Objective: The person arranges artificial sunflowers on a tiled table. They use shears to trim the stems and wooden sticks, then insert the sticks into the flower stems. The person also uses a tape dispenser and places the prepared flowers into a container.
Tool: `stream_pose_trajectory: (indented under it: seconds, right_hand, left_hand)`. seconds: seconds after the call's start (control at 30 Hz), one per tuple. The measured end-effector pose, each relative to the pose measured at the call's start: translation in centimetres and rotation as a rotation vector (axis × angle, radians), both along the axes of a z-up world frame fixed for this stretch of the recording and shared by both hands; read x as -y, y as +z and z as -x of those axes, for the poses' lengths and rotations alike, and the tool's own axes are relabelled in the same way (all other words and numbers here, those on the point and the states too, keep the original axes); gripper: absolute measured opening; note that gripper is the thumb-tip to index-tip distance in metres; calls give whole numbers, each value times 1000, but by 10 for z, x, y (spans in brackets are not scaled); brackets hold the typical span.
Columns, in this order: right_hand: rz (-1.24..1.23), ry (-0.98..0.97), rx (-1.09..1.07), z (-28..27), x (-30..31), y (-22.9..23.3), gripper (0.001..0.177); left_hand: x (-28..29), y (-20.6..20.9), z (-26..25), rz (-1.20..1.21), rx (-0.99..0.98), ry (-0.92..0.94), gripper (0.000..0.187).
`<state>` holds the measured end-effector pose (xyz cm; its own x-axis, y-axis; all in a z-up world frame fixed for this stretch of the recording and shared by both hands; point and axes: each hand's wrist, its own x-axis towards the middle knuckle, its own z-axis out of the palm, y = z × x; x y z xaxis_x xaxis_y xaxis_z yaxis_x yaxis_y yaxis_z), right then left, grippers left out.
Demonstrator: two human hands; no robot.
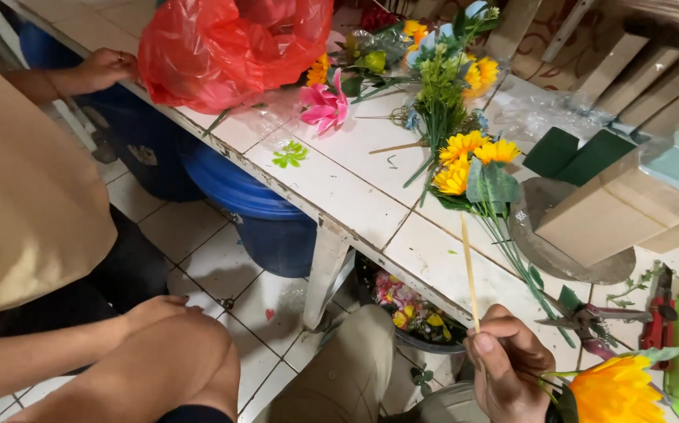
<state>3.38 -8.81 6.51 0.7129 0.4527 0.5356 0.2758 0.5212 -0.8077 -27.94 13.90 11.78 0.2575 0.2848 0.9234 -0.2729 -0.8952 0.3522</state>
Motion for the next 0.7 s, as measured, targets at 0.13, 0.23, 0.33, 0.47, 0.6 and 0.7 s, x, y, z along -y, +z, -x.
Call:
stream_pose_trajectory:
  seconds: [0.13,0.23,0.33,0.47,0.6,0.7]
  right_hand:
    - [-22,-17,-21,2,1,2,5]
    - [-19,-14,12,3,0,7,3]
    - [-5,-40,57,4,-4,7,3]
    - [458,-91,231,7,4,32,16]
    - [586,-185,111,-11,8,5,11]
    - [525,-280,39,-35,9,-5,21]
  left_hand:
    - [-5,35,-54,-63,29,50,41]
    - [0,39,-107,-99,35,67,39]
    - [38,27,-179,154,-75,-294,40]
    - [71,-1,-224,502,-302,-688,30]
    - [70,-20,-240,387,-206,-797,12]
    - [57,-29,-236,397,-218,-564,8]
